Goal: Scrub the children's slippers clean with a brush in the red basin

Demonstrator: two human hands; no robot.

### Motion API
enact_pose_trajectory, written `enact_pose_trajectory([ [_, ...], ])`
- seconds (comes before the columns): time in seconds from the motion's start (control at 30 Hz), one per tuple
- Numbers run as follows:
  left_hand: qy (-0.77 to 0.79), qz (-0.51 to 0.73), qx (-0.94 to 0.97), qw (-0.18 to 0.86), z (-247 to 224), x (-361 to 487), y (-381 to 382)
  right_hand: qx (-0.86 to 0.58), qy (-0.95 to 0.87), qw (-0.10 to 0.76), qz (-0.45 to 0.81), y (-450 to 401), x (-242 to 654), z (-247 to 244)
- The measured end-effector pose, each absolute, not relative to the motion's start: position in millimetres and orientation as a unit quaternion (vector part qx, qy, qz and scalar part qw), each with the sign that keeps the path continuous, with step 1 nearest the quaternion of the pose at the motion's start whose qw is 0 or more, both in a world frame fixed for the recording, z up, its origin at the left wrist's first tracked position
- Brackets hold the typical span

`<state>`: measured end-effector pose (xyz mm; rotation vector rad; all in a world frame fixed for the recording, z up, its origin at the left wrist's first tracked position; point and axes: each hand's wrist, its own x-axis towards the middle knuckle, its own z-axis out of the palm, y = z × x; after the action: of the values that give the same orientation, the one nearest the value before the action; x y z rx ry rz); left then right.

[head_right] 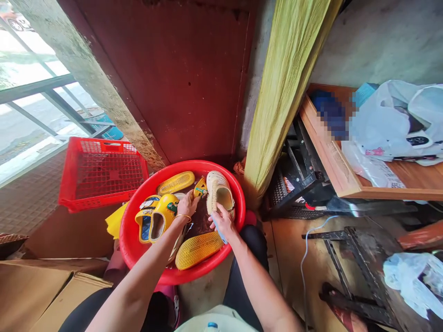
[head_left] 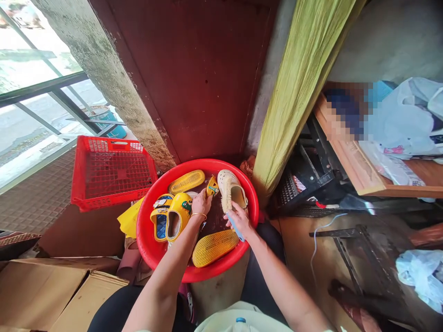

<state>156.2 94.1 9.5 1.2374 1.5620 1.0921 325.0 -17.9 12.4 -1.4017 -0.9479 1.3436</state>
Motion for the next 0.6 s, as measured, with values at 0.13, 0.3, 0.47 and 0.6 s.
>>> enact_pose_trajectory([
  [0.13,0.635,0.430,0.522,0.374,28,135,100,-0.587,-0.378,0.470,0.540,-17,323,13],
  [0.3,0.643,0.180,0.713,0.212,32,134,94,-0.596,-0.397,0.452,0.532,-25,319,12],
  [0.47,0.653,0.034,0.752,0.082,6,158,86,-0.589,-0.403,0.457,0.531,-35,326,7],
  [0.6,0.656,0.037,0.753,0.033,-10,166,95,-0.584,-0.403,0.457,0.536,-31,329,1],
])
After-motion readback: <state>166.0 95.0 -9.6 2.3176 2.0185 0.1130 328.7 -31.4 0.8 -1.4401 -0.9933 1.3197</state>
